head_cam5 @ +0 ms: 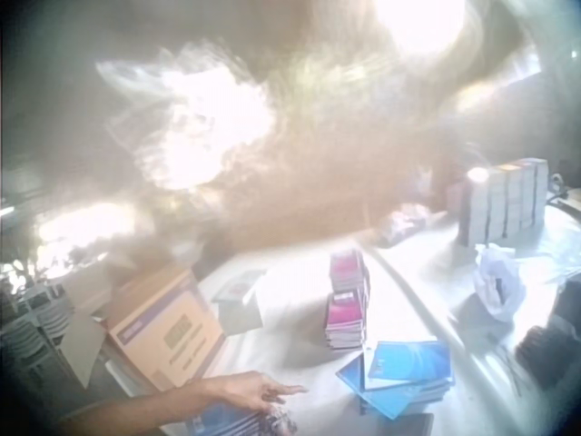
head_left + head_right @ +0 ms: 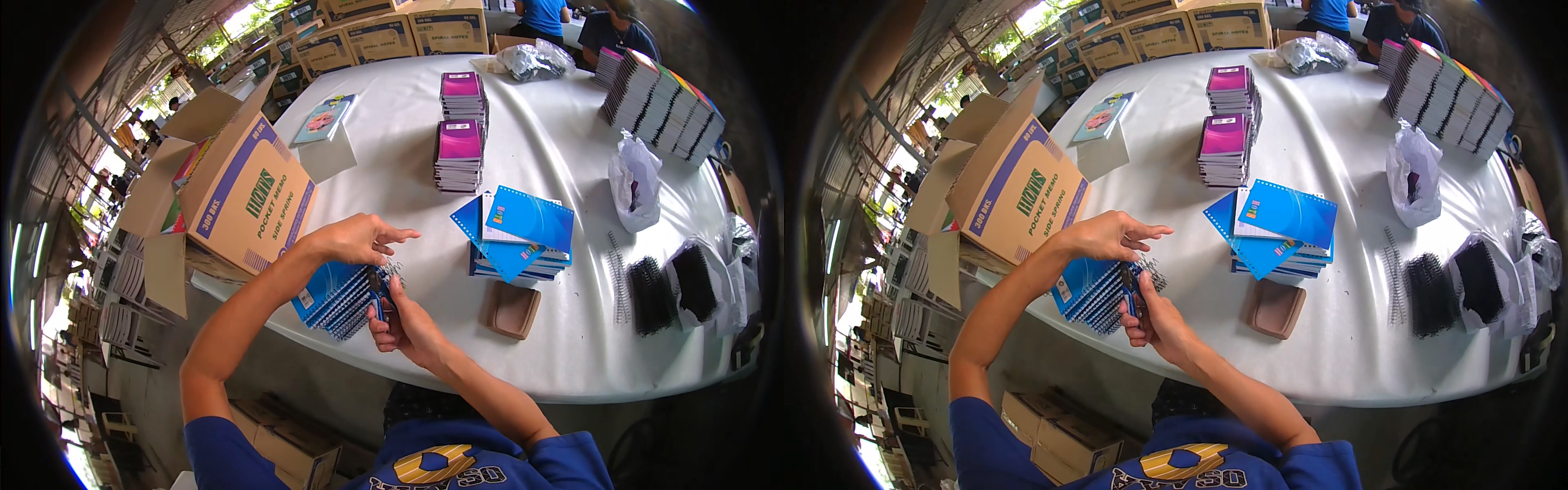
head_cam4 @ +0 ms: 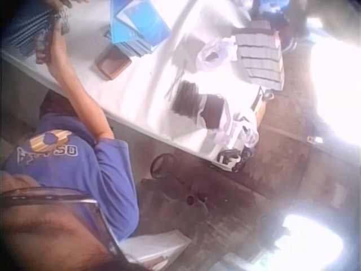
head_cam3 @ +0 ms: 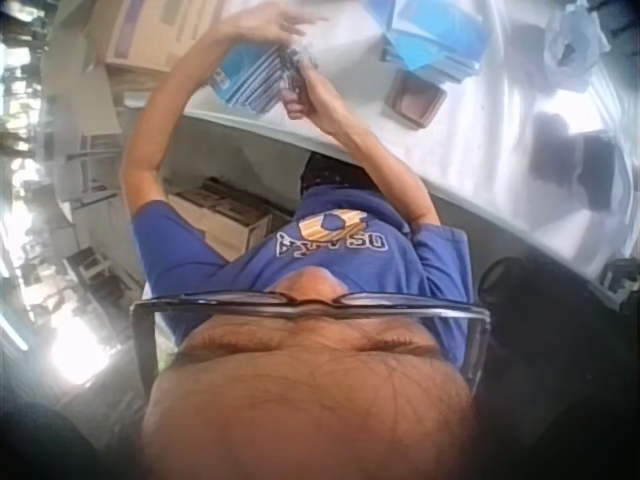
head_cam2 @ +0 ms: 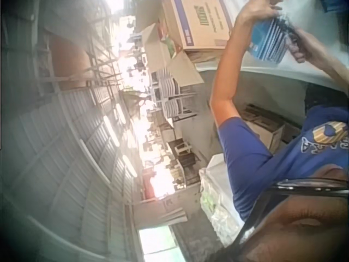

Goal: The person assembles notebooks by threading wire spirals through the holes of paper stacks and notebook covers using their hands and small pliers.

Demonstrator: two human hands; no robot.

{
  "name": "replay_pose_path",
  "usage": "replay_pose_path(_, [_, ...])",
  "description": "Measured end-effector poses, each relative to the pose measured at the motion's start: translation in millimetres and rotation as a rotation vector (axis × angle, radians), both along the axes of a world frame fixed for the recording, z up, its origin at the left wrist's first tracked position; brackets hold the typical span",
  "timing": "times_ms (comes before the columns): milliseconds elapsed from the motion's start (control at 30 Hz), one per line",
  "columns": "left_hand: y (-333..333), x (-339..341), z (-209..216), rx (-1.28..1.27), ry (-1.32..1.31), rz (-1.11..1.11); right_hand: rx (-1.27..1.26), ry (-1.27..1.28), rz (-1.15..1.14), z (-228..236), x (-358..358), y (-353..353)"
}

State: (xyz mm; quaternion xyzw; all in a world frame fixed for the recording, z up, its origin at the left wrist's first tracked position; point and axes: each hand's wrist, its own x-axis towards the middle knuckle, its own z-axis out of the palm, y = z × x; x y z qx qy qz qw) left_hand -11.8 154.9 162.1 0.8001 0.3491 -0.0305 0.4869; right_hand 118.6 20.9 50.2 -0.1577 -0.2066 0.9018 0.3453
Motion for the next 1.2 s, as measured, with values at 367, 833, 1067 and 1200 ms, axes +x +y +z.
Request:
replay_pose_path(367, [1,4,-4,0.050,0.086,0.009,-0.010,-0.138,-0.123,1,-8,-14])
replay_pose_path(833, [-5,20,8,0.113,0.256,-0.012,-0.108,-0.133,-0.153,10,-6,-21])
replay_pose_path(1067, [7,12,-12,0.081,0.161,-0.104,-0.106,-0.024,-0.091,-4,3,-11])
replay_pose_path(1200, [3,27,-5,0.144,0.334,-0.143,-0.135,-0.012,-0.055,-14,6,-12])
